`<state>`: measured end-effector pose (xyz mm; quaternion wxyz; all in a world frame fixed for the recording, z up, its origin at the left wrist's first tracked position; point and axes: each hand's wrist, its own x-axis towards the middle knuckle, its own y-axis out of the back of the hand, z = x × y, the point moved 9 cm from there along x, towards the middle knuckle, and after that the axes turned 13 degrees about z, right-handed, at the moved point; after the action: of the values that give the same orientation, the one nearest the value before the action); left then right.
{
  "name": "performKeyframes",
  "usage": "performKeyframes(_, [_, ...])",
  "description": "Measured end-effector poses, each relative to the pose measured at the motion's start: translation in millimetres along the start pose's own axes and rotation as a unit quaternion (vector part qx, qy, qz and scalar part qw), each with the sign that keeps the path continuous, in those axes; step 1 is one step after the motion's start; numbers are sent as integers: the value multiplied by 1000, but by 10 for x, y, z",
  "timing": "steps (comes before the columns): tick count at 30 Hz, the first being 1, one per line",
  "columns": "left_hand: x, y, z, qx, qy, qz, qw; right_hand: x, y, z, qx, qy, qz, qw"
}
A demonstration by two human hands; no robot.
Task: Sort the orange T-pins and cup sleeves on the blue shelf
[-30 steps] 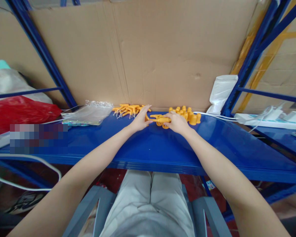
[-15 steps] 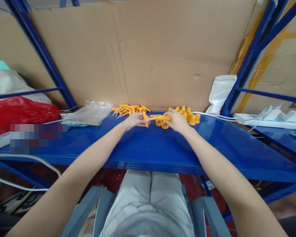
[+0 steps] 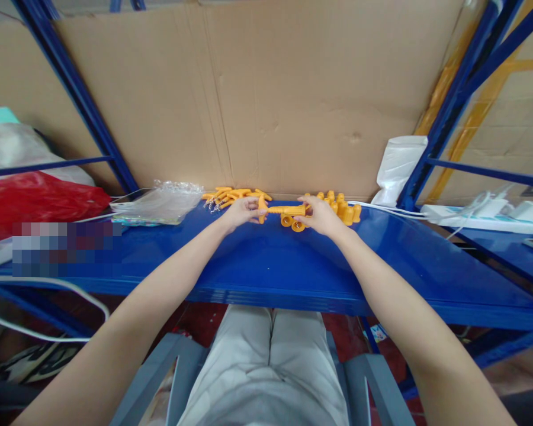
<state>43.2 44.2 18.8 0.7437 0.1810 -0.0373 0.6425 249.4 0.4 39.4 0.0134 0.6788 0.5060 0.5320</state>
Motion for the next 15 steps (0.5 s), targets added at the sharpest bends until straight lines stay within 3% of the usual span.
performKeyframes(6, [22, 45, -55, 9, 12, 15, 1000, 1, -51, 196, 144, -75, -29, 986])
performKeyframes(15, [-39, 3, -28, 4, 48, 24, 999, -13, 10, 183, 165, -113, -29, 979])
